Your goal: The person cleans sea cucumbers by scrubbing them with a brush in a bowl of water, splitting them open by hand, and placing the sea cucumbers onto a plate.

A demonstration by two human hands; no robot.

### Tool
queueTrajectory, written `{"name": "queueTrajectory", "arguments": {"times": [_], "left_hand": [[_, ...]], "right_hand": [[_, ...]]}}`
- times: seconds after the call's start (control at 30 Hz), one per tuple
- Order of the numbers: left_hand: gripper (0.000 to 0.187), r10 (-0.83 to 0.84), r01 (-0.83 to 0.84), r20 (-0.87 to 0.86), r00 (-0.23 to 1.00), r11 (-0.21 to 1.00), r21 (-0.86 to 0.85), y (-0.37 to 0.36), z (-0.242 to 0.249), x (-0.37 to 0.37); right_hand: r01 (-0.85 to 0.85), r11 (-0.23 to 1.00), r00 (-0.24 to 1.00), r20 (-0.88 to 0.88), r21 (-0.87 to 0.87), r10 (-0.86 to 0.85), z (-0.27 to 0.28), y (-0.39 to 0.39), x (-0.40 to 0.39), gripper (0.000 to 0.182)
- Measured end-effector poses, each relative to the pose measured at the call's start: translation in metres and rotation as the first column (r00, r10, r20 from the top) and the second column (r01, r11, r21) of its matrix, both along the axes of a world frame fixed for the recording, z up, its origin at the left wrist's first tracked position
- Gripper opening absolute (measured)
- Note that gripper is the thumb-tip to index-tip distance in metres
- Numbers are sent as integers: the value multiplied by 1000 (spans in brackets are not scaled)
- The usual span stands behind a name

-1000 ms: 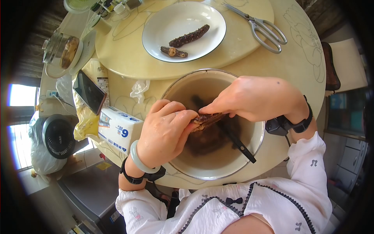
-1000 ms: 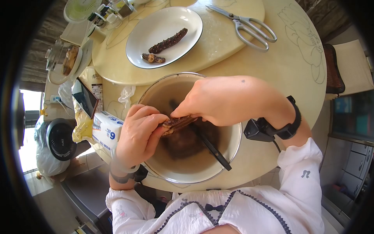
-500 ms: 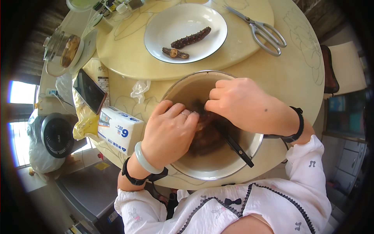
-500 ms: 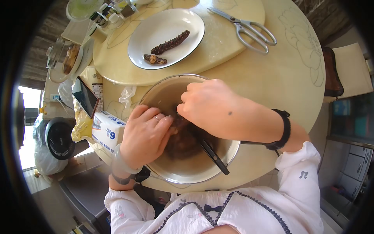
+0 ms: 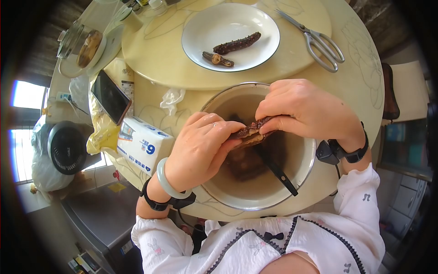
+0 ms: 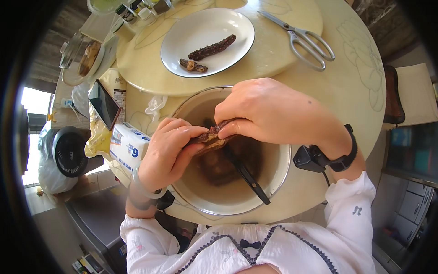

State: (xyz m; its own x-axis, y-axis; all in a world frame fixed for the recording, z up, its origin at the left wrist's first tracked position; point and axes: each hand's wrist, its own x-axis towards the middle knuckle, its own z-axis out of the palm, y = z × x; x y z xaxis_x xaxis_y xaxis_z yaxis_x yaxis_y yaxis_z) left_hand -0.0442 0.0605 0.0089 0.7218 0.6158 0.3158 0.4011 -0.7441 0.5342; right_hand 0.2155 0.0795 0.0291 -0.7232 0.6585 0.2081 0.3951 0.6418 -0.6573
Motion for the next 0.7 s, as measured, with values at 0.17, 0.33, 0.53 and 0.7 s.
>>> {"name": "queueTrajectory", "arguments": {"times": [0.17,0.33,0.53,0.7], "left_hand": [[25,3,-2,-44,999,1000,22,-1,-2,0],[37,33,-18,-143,989,994,107,-3,-6,1],[43,82,-40,-203,976,978,203,-6,-10,3],[37,63,7,-297,953,973,231,-7,-9,4]], "right_hand": [[5,1000,995,104,-17,-3,3,5,9,12],[37,999,978,203,11,-38,4,1,9,12],[42,941,915,365,336,-171,-9,-21,-8,9],[-9,888,879,428,460,-213,-26,-26,-19,3]]}}
